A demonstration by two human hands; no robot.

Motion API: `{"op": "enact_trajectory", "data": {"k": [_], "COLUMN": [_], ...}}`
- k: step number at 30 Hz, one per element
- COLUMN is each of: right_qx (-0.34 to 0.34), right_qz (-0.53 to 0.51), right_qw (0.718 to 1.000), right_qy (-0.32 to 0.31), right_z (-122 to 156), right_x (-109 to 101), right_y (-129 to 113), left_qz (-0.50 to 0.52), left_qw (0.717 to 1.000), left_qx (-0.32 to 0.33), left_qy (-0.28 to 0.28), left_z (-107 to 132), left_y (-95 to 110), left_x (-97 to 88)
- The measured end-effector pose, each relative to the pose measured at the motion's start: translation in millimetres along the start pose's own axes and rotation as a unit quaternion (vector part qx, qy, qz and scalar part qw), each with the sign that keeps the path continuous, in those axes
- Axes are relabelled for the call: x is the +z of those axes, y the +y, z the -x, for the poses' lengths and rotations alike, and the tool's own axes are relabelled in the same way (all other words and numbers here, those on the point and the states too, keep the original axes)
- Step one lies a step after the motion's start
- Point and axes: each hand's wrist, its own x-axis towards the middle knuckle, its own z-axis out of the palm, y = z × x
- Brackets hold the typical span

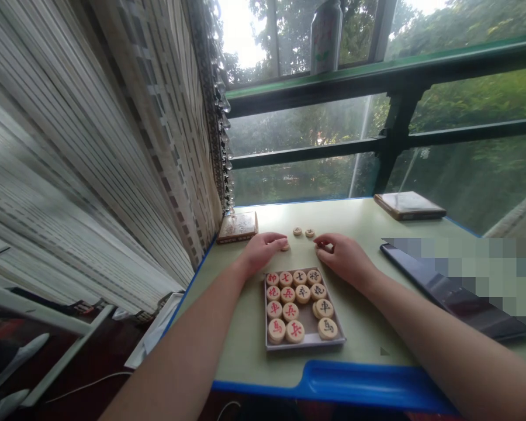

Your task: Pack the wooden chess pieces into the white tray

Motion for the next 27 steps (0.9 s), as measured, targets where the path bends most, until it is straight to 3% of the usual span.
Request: {"op": "enact_trajectory", "data": {"k": [5,10,13,16,19,21,23,25,27], "right_qx": [-0.043,-0.194,-0.228,-0.216,-0.100,0.011,0.099,0.154,0.203], "right_qz": [-0.056,-0.131,-0.133,-0.134,-0.251,-0.400,-0.531,-0.606,-0.635], "right_qw": [0.996,0.966,0.959,0.965,0.963,0.915,0.838,0.774,0.736], "right_qy": [0.046,0.108,0.107,0.068,-0.011,-0.053,-0.077,-0.103,-0.121], "right_z": [2,14,20,23,23,21,17,13,9], "right_x": [-2,-18,-28,-31,-31,-32,-34,-37,-40], "right_y": [-3,-18,-23,-27,-32,-35,-36,-33,-28], "left_qz": [0.073,0.064,0.054,0.042,-0.005,-0.044,-0.064,-0.064,-0.058], "left_qw": [0.997,0.997,0.998,0.999,1.000,0.998,0.996,0.993,0.989], "left_qx": [-0.024,-0.028,-0.015,0.002,0.022,0.033,0.039,0.047,0.067], "left_qy": [-0.015,-0.014,-0.021,-0.026,-0.006,0.014,0.042,0.086,0.120], "left_z": [2,5,6,7,7,7,7,6,6], "left_y": [3,7,9,9,7,5,2,1,2], "left_x": [-3.0,-1.2,-1.4,-2.6,-1.6,0.7,2.9,3.4,1.1]}}
